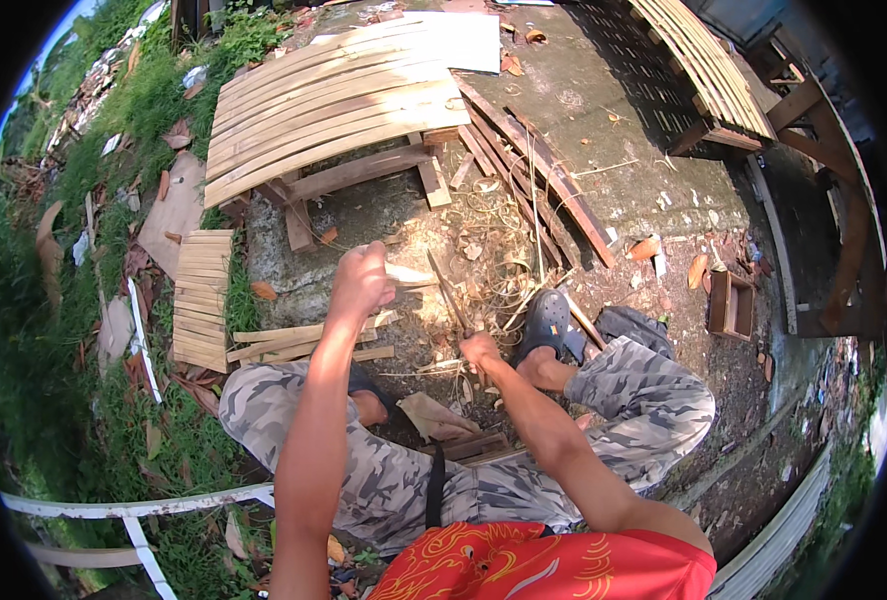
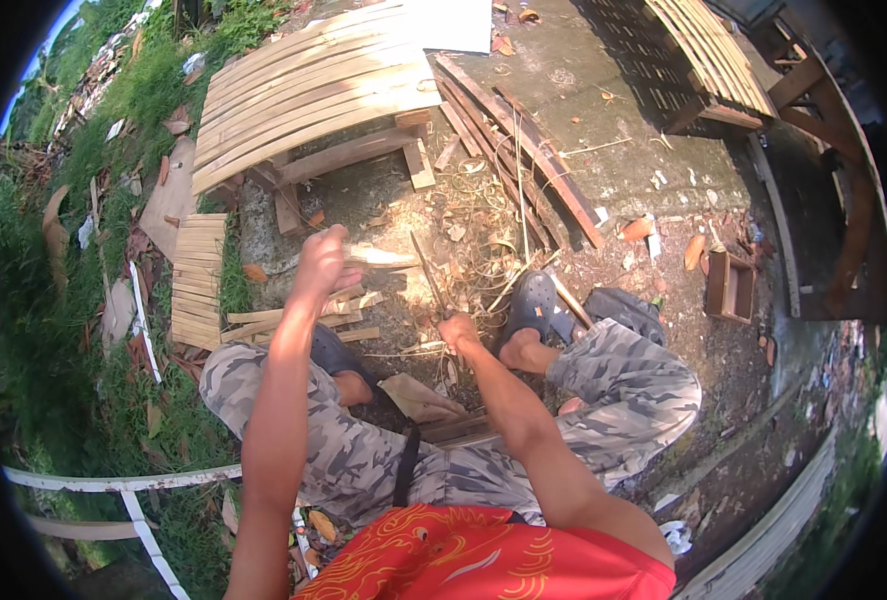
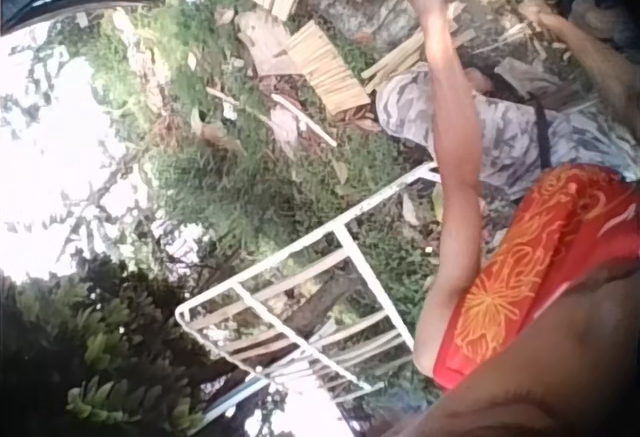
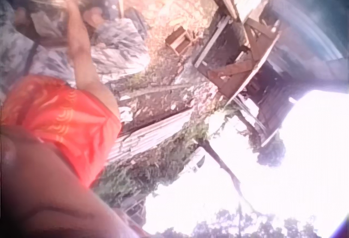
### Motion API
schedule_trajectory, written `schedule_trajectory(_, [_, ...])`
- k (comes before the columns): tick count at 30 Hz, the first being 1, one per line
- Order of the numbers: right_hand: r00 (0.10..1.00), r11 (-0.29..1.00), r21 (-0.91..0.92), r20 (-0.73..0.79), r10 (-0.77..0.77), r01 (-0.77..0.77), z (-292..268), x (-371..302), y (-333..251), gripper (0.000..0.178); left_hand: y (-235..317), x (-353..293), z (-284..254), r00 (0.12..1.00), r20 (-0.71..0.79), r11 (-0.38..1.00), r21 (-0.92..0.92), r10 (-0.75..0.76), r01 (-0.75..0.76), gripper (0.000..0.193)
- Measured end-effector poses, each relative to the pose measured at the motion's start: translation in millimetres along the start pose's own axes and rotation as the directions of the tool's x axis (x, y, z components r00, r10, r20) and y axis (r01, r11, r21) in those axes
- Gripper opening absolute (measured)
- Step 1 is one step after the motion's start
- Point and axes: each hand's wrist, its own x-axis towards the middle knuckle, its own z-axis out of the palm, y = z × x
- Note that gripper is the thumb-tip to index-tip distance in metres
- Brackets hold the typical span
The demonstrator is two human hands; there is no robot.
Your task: The person sits on the ground and uses a knife to split thin wooden sticks into smaller pieces. They hold the wood with one hand and repeatedly strike it with the knife to separate the material, then place the split pieces aside.
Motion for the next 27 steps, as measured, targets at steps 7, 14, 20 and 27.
schedule_trajectory(7, [0.731,0.696,0.285,-0.46,-0.504,0.659,11,-6,-1,0.033,1,-2,7,0.996,-0.089,0.999,-0.053,0.007,-0.012,0.04])
schedule_trajectory(14, [0.998,0.997,-0.05,-0.029,-0.058,0.056,4,13,2,0.051,-2,8,-9,1.0,-0.005,1.0,-0.008,-0.011,0.011,0.046])
schedule_trajectory(20, [0.721,0.703,0.265,-0.485,-0.495,0.66,2,1,-19,0.023,-12,1,-16,0.996,-0.074,0.996,-0.075,-0.046,0.04,0.049])
schedule_trajectory(27, [0.991,0.998,-0.031,-0.116,-0.066,0.063,15,-2,6,0.029,-11,1,-18,0.996,-0.061,0.995,-0.076,-0.063,0.059,0.055])
